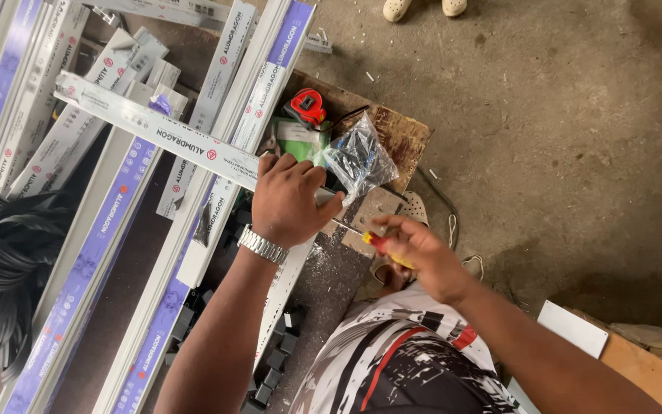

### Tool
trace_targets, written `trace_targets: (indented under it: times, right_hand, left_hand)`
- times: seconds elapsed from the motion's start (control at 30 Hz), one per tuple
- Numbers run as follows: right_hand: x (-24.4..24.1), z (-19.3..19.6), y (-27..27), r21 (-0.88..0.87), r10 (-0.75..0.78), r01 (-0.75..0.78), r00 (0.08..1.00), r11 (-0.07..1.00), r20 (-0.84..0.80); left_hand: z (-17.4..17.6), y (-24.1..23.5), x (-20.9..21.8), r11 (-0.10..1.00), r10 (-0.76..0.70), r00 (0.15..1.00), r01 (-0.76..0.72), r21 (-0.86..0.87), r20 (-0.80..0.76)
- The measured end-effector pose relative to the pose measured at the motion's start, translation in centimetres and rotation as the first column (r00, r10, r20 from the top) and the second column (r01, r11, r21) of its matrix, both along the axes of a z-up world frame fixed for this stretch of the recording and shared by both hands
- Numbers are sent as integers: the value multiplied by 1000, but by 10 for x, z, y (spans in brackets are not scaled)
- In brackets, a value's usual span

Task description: The person attaches plastic end caps to aluminum frame sections using a screwdriver and screws, handling the frame components by hand on a workbench.

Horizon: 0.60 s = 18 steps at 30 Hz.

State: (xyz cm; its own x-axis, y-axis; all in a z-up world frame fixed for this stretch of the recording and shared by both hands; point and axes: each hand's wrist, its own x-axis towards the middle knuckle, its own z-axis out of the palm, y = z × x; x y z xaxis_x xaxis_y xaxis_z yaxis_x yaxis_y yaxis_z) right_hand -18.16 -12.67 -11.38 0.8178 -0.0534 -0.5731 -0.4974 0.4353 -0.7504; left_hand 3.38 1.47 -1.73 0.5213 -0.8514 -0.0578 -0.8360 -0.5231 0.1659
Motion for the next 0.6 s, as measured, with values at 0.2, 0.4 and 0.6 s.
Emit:
trace_targets:
  times: [0.2, 0.4, 0.6]
  right_hand:
    - [-8, -1, -11, -669, 350, 20, 840, 743, 414]
    - [-8, 18, -1, 363, -160, 171, 985, 916, -60]
    - [-14, 12, -1, -611, 294, -241, 956, 754, -14]
  left_hand:
    - [-2, -5, -10, 999, -12, 1000, 13, 30, -27]
    - [7, 0, -6, 1000, -10, 1000, 10, -11, -28]
    - [0, -5, -16, 998, -17, 1000, 17, -56, 2]
